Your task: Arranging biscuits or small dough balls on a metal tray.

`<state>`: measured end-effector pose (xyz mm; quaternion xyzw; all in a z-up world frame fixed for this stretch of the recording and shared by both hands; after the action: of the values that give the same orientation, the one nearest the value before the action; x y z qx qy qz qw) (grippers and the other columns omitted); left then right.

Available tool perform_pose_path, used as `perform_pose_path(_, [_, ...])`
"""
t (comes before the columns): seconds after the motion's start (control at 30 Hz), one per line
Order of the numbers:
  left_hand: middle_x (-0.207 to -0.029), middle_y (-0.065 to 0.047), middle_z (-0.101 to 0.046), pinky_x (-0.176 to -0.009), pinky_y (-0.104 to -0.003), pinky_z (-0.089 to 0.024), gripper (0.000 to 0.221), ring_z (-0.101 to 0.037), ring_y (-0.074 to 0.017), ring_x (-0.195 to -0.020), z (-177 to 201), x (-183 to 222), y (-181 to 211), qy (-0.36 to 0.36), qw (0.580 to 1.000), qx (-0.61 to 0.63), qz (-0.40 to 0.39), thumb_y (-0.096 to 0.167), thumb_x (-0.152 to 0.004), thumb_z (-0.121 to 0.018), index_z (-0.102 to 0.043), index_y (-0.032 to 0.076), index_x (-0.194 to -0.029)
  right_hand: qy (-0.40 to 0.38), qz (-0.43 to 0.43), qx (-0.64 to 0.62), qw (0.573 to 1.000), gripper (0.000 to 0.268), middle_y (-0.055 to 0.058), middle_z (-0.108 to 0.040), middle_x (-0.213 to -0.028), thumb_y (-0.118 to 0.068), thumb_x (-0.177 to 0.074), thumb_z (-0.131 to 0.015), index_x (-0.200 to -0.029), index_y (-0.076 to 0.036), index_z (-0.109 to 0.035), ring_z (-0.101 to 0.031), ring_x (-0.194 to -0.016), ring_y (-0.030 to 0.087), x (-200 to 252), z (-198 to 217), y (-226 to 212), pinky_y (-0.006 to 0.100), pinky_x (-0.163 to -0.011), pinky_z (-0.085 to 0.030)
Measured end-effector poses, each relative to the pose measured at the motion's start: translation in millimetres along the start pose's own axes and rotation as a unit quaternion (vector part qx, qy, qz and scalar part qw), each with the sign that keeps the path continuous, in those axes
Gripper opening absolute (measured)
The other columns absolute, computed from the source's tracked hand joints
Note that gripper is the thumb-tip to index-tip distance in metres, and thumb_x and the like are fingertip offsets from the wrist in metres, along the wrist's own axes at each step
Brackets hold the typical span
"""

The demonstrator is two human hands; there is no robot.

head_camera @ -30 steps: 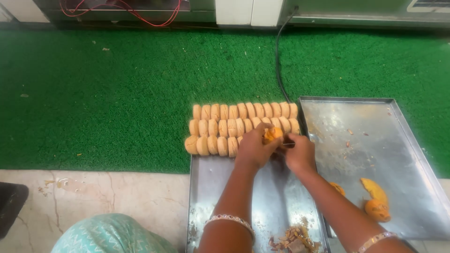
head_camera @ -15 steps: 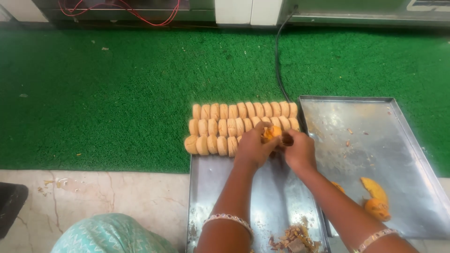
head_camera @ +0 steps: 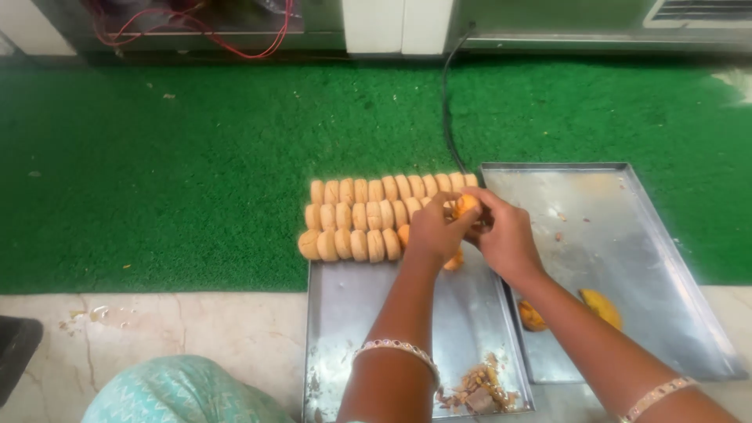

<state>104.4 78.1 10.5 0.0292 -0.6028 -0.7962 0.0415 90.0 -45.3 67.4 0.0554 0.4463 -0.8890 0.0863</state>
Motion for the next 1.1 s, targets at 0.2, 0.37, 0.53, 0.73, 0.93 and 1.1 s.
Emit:
perform_pose_path(0.2, [-0.108, -0.016, -0.077, -0.086, -0.037, -0.06, 0.053, -0.077, -0.0264, -0.098, -42.2, 1.3, 14.8, -0.053, 0.998, -0.016, 0.012, 0.038, -0.082, -0.078, -0.067, 0.01, -0.126, 0.037, 0.034, 0.036, 0.998, 0.056, 0.014, -0.072, -0.122, 0.0, -0.075, -0.082, -0.128, -0.008, -0.067, -0.074, -0.099, 0.024, 9.9, 40.0, 24.9, 0.034, -0.079, -0.063])
perform_pose_path(0.37, [-0.111, -0.015, -0.075, -0.089, -0.039, -0.058, 0.052, -0.075, -0.0273, -0.103, -93.2, 7.3, 14.3, -0.074, 0.996, -0.052, -0.01, 0.033, -0.084, -0.077, -0.064, 0.01, -0.129, 0.05, 0.005, 0.075, 0.996, 0.057, 0.015, -0.069, -0.12, -0.002, -0.071, -0.086, -0.124, -0.01, -0.069, -0.071, -0.102, 0.029, 23.6, 75.9, 59.9, 0.037, -0.081, -0.061])
perform_pose_path(0.53, [-0.112, -0.015, -0.078, -0.093, -0.038, -0.056, 0.049, -0.074, -0.027, -0.106, -117.4, 23.8, 32.9, -0.114, 0.992, -0.05, -0.011, 0.032, -0.085, -0.075, -0.064, 0.011, -0.128, 0.078, -0.005, 0.126, 0.989, 0.054, 0.017, -0.068, -0.116, -0.004, -0.069, -0.087, -0.12, -0.011, -0.072, -0.07, -0.101, 0.03, 39.1, 105.6, 78.9, 0.039, -0.082, -0.059])
perform_pose_path(0.73, [-0.117, -0.012, -0.073, -0.095, -0.044, -0.052, 0.03, -0.066, -0.0274, -0.115, -90.7, 23.4, 16.3, -0.096, 0.985, -0.14, -0.035, 0.025, -0.095, -0.063, -0.069, 0.014, -0.122, 0.076, -0.101, 0.057, 0.99, 0.046, 0.013, -0.076, -0.085, -0.029, -0.082, -0.08, -0.121, -0.008, -0.067, -0.072, -0.073, 0.019, 43.1, 99.8, 89.8, 0.035, -0.067, -0.055])
perform_pose_path(0.93, [-0.115, -0.005, -0.071, -0.097, -0.048, -0.044, 0.022, -0.059, -0.0247, -0.116, -49.8, 14.1, -11.2, -0.045, 0.848, -0.499, -0.174, 0.013, -0.087, -0.064, -0.074, 0.016, -0.107, 0.065, -0.088, 0.039, 0.993, 0.039, 0.016, -0.07, -0.069, -0.04, -0.093, -0.068, -0.108, -0.004, -0.072, -0.064, -0.059, 0.021, 30.1, 59.0, 77.3, 0.037, -0.059, -0.051])
perform_pose_path(1.1, [-0.113, -0.004, -0.069, -0.095, -0.046, -0.044, 0.031, -0.058, -0.0233, -0.116, -39.1, 17.9, -7.0, -0.084, 0.798, -0.568, -0.186, 0.031, -0.084, -0.075, -0.07, 0.014, -0.109, 0.041, -0.068, 0.023, 0.997, 0.036, 0.016, -0.073, -0.074, -0.036, -0.092, -0.069, -0.104, -0.004, -0.073, -0.069, -0.065, 0.025, 23.5, 23.2, 62.8, 0.038, -0.064, -0.053])
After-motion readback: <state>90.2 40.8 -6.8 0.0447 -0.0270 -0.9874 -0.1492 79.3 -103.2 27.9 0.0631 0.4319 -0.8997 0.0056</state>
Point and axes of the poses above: each hand's wrist, its own x-axis away from the middle knuckle, its own z-axis out of the back of the hand, y = z × x, the point moved 9 cm from there along -x, towards the middle knuckle
